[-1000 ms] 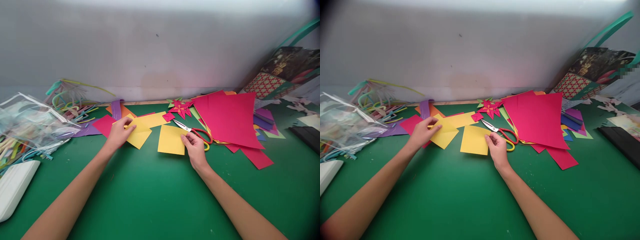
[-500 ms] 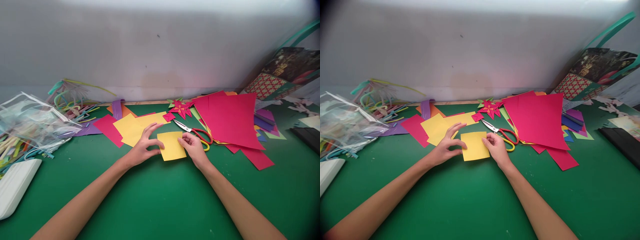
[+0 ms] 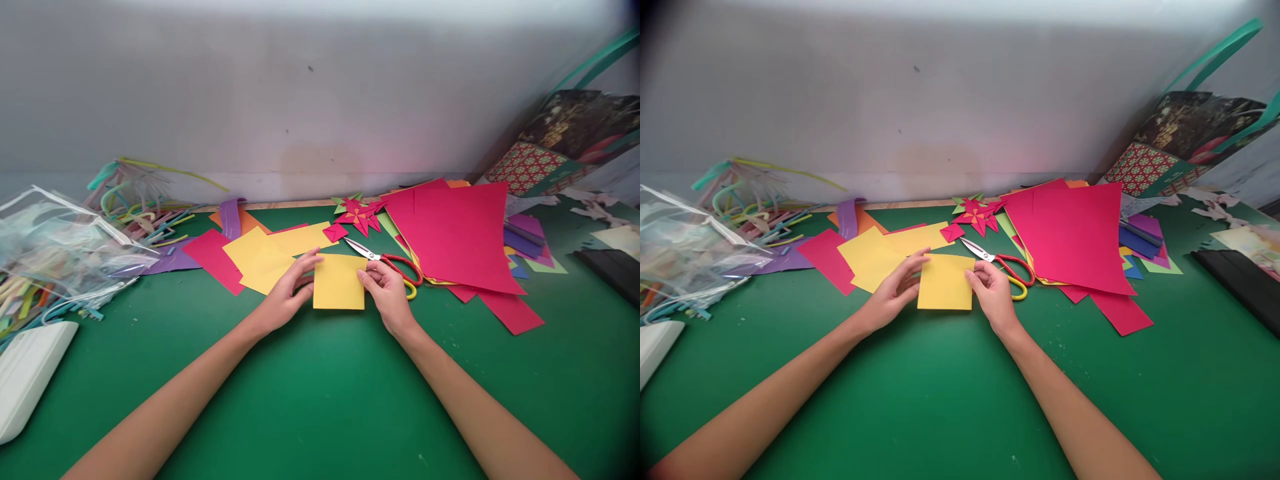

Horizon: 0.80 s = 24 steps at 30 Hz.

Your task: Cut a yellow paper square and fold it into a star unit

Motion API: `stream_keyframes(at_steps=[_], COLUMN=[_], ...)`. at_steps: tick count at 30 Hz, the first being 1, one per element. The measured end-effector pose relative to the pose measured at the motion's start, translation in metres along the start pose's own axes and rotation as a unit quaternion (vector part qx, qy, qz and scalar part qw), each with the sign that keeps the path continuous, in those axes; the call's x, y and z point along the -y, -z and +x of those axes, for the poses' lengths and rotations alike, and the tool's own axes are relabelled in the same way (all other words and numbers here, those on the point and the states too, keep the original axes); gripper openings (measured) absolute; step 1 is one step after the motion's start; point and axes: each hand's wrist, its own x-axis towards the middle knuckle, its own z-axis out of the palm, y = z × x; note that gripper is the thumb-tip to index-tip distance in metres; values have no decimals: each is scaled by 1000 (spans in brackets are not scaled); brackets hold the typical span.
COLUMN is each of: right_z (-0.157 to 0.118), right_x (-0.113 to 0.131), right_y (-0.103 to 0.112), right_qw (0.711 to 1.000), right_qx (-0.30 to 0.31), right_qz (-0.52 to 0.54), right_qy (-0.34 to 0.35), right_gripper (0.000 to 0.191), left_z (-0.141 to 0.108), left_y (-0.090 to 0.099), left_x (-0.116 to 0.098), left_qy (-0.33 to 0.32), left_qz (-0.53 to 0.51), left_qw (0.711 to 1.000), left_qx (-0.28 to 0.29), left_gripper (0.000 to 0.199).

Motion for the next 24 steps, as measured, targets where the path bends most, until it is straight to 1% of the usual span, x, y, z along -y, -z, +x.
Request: stream_keyframes(at_steps=[2,3,5,9,13,15,17,19,21,24], right_z=[0,0,0,0,-1,-1,0,0,1,0], right_x=[-1,-1,-2,-2,0,2,3,3,2,-1], right_y=[-1,-1,-1,-1,-1,-1,-1,-1,0,0], right_qw=[1000,1000,1000,999,998,999,1000,1000,1000,997], right_qx=[-1,2,6,2,5,1,-8,-17,-14,18], right_qz=[-2,-5,-11,-37,-60,-47,-26,-15,-20,-68], right_qy=[1,-1,-1,14,8,0,-5,-6,-1,17], right_gripper=[30,30,31,31,34,35,35,34,31,26], left_z=[2,2,3,0,-2,-2,-2,-2,-2,-2], left_y=[0,0,0,-1,-3,-2,-1,0,2,2], left_x=[4,6,8,8,5,4,3,3,1,-4], left_qy=[52,73,94,94,64,44,21,-10,-49,-89], left_qz=[-88,-108,-97,-18,-5,-8,8,58,124,204], left_qw=[994,990,989,994,997,997,998,997,990,974], left_qx=[-39,-52,-63,-49,-53,-60,-55,-40,-34,-34], left_gripper=[50,53,56,56,55,56,52,43,34,20])
